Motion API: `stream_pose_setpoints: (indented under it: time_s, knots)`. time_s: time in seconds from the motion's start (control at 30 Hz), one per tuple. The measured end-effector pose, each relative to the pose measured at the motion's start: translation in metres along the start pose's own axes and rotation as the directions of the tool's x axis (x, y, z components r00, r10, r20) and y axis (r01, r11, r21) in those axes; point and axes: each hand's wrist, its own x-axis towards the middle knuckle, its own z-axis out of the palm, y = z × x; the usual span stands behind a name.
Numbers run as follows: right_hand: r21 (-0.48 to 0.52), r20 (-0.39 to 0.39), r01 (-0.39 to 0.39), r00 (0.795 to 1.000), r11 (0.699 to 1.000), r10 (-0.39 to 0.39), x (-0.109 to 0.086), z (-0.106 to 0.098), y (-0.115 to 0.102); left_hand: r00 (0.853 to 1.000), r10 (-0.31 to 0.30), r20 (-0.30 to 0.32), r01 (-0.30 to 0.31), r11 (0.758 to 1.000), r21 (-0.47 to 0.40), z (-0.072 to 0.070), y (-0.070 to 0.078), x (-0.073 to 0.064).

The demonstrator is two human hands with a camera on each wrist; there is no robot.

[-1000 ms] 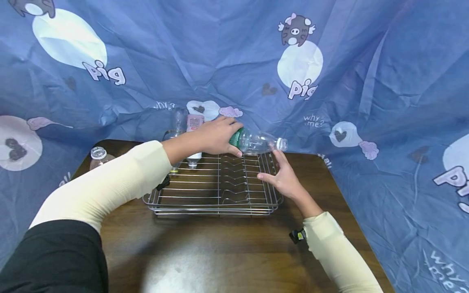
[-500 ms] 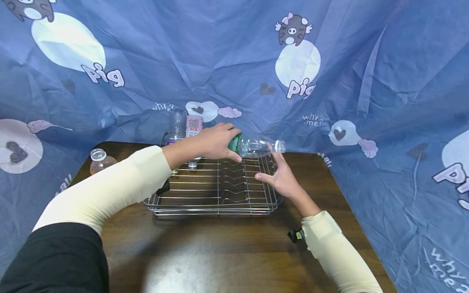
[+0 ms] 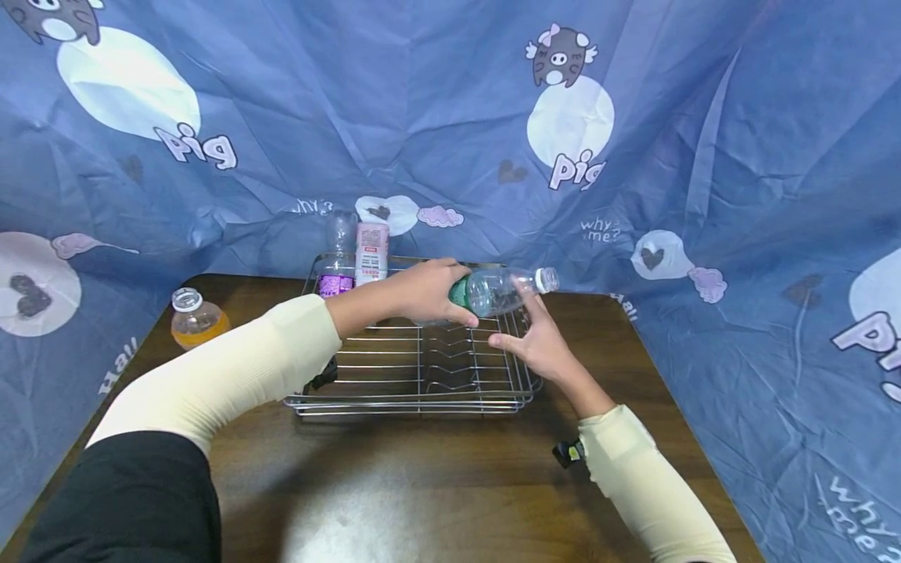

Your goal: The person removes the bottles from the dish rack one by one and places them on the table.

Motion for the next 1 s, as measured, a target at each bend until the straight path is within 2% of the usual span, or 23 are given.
stream_pose_setpoints:
  time_s: [0.23,0.57,0.8,1.0]
  knots:
    - [0.009,-0.001,0.001,1.000,1.000,-0.001,-0.001,0.000,0.002,1.000,-0.002,-0.009,0.002,0.999,-0.033,0.004,0.002,0.003]
    - [0.124,0.003,0.003,1.000,0.992,-0.004,-0.005,0.002,-0.002,0.999,0.035,0.008,-0.035,0.999,-0.038,0.015,0.009,0.009]
    - [0.077,-0.025,0.030,0.999,0.997,-0.028,-0.007,0.001,-0.010,0.998,0.049,0.030,-0.048,0.999,-0.020,0.019,0.016,0.009]
    - [0.113,-0.042,0.027,0.999,0.993,-0.023,-0.006,0.002,-0.005,0.998,0.045,0.042,-0.044,0.999,-0.017,0.021,0.021,0.010]
